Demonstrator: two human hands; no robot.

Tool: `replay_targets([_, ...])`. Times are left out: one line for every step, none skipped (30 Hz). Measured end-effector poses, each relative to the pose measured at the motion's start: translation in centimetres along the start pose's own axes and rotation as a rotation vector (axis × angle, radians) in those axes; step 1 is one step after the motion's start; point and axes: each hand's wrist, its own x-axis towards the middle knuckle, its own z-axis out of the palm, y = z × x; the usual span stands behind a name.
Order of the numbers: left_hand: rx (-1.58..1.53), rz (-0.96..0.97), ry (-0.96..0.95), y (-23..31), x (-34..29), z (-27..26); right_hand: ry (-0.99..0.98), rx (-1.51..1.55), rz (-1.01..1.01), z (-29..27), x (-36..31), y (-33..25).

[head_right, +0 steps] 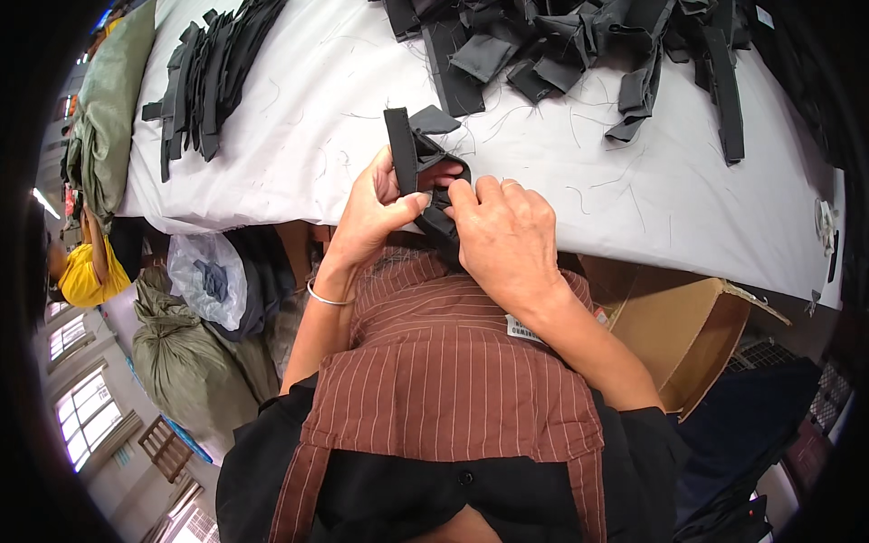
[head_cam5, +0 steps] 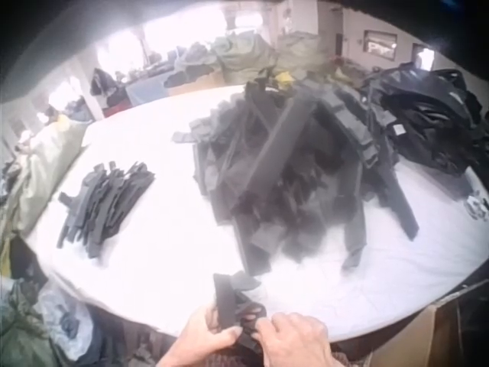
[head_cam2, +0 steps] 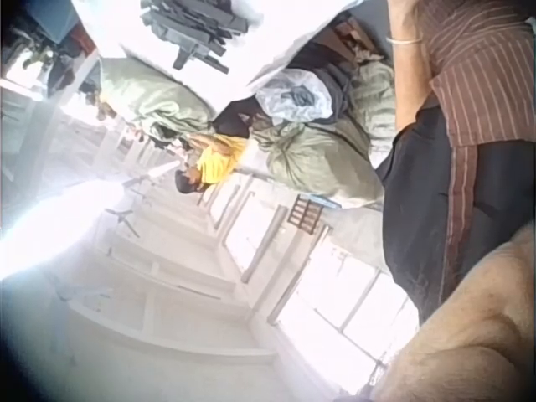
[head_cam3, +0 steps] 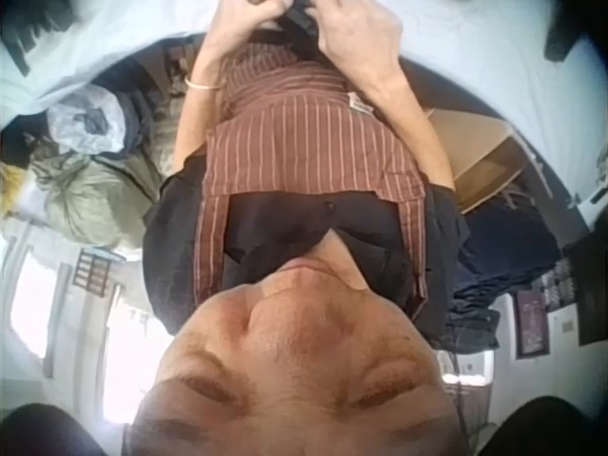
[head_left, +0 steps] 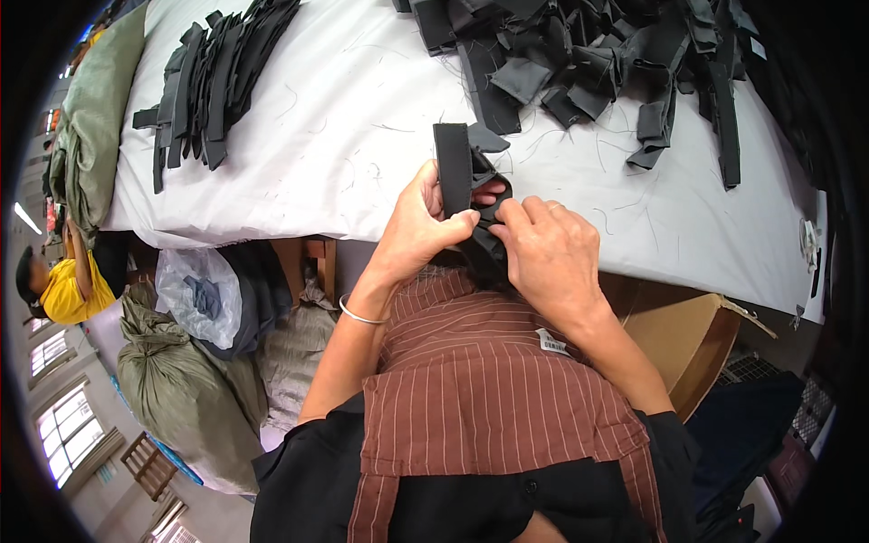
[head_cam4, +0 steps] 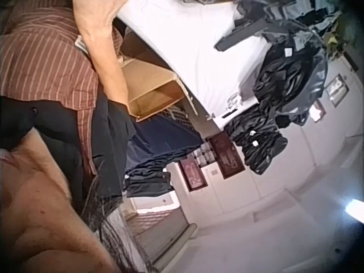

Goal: The recorder is sorting and inspecting small black fabric or plastic components at a workbench, using a small tool to adjust or trim them.

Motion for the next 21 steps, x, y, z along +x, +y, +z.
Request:
replay_targets([-0.006,0.003,-0.001,0.0,0.0,0.0,0.001,-0.016,-0.016,0.1,0.1,-0.1])
replay_targets([-0.007,0.002,0.000,0.1,0.0,0.0,-0.001,-0.016,-0.016,0.3,0.1,-0.2])
replay_targets([-0.006,-0.004,0.006,0.2,-0.1,0.1,-0.005,-0.026,-0.020,0.4,0.1,-0.2])
replay_targets([-0.003,-0.008,0.013,0.4,-0.2,0.1,-0.009,-0.035,-0.026,0.5,0.1,-0.2])
replay_targets([-0.004,-0.008,0.015,0.4,-0.3,0.1,-0.010,-0.034,-0.027,0.6,0.1,-0.3])
replay_targets([-0.014,-0.008,0.010,0.3,-0.3,0.1,-0.001,-0.037,-0.035,0.6,0.0,-0.3])
replay_targets([-0.023,-0.007,0.003,0.3,-0.3,0.1,0.009,-0.041,-0.042,0.7,0.0,-0.3])
replay_targets([-0.024,-0.007,0.003,0.3,-0.3,0.1,0.008,-0.042,-0.042,0.7,-0.1,-0.3])
replay_targets([-0.025,-0.007,0.002,0.2,-0.4,0.1,0.017,-0.040,-0.045,0.8,-0.2,-0.3])
replay_targets([-0.026,-0.006,0.002,0.2,-0.4,0.1,0.028,-0.039,-0.048,0.8,-0.2,-0.3])
replay_targets([-0.026,-0.007,0.003,0.1,-0.4,0.1,0.027,-0.038,-0.048,0.9,-0.2,-0.3])
replay_targets([-0.031,-0.001,-0.003,0.0,-0.4,0.0,0.031,-0.036,-0.045,1.0,-0.3,-0.3])
replay_targets([-0.035,0.007,-0.011,-0.1,-0.3,-0.1,0.038,-0.035,-0.043,1.0,-0.2,-0.3])
replay_targets([-0.035,0.007,-0.011,-0.2,-0.2,-0.1,0.037,-0.036,-0.043,1.0,-0.1,-0.2])
replay_targets([-0.029,-0.001,0.011,-0.3,-0.3,-0.2,0.013,0.006,-0.019,0.9,0.0,-0.1])
replay_targets([-0.021,-0.004,0.032,-0.1,-0.3,-0.1,-0.007,0.046,0.002,0.7,0.0,-0.1])
replay_targets([-0.020,0.000,0.033,0.5,-0.7,-0.2,-0.004,0.046,-0.001,-0.1,0.1,0.1])
replay_targets([0.065,-0.019,0.050,1.8,-1.4,-0.4,-0.129,0.322,0.118,-1.5,0.2,0.4])
replay_targets([0.153,-0.035,0.073,3.3,-2.3,-0.7,-0.256,0.602,0.230,-2.6,0.2,0.7])
replay_targets([-0.031,-0.028,0.094,4.1,-3.1,-1.7,-0.264,0.950,0.242,-2.9,-0.3,1.5])
replay_targets([-0.294,-0.037,-0.090,3.3,-3.3,-5.2,-0.199,1.158,0.222,-3.0,-0.5,1.9])
